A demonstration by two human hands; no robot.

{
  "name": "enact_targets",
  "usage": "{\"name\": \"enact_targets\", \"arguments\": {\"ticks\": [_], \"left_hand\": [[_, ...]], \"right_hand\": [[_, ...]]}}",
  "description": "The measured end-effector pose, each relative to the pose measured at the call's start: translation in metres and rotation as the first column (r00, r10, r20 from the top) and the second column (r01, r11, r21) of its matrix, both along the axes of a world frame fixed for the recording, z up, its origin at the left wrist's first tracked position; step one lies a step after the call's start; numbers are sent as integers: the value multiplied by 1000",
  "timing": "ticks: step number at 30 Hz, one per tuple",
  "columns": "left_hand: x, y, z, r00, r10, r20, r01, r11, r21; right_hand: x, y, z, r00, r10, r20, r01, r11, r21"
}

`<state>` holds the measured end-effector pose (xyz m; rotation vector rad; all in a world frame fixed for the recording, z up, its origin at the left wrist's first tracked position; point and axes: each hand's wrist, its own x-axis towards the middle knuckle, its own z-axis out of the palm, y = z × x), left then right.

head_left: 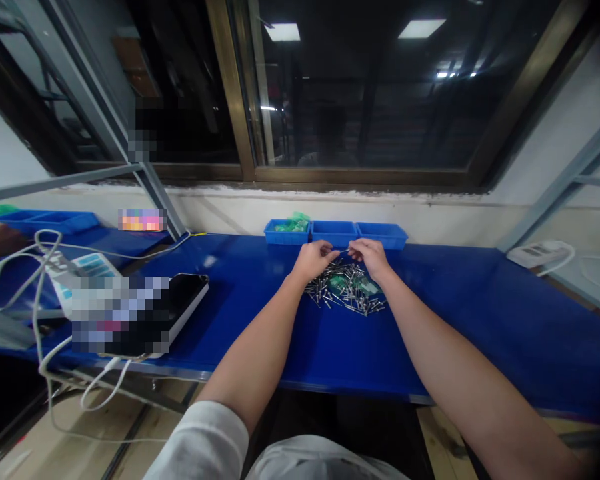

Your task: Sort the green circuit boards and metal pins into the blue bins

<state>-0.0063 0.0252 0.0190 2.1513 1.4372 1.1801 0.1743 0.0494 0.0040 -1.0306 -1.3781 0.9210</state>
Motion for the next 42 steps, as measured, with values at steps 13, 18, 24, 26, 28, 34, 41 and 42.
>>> {"name": "enact_targets", "arguments": {"ticks": [13, 18, 24, 26, 28, 34, 41, 42], "left_hand": [[-10, 15, -12, 994, 101, -49, -100, 995, 32], [-12, 18, -17, 987, 116, -115, -115, 993, 11], [-15, 17, -17, 960, 123, -250, -129, 992, -7], [-17, 16, -18, 944, 124, -305, -131, 991, -1], [-18, 16, -19, 929, 126, -348, -136, 991, -4], [-18, 16, -20, 918, 95, -386, -113, 993, -25], [-13, 15, -23, 934, 7, -357, -35, 997, -73], [-13, 14, -24, 936, -3, -353, -31, 996, -90]], "right_hand": [[26, 26, -2, 928, -370, -38, 371, 927, 53], [32, 31, -8, 976, -215, -15, 216, 976, 31], [30, 26, -15, 938, -274, 210, 258, 961, 104], [27, 22, -16, 901, -257, 349, 227, 966, 125], [24, 16, -14, 852, -217, 476, 186, 976, 111], [14, 6, -9, 728, -31, 685, 1, 999, 44], [2, -1, -10, 614, -15, 790, -58, 996, 64], [0, -2, -10, 612, -14, 791, -65, 996, 68]]}}
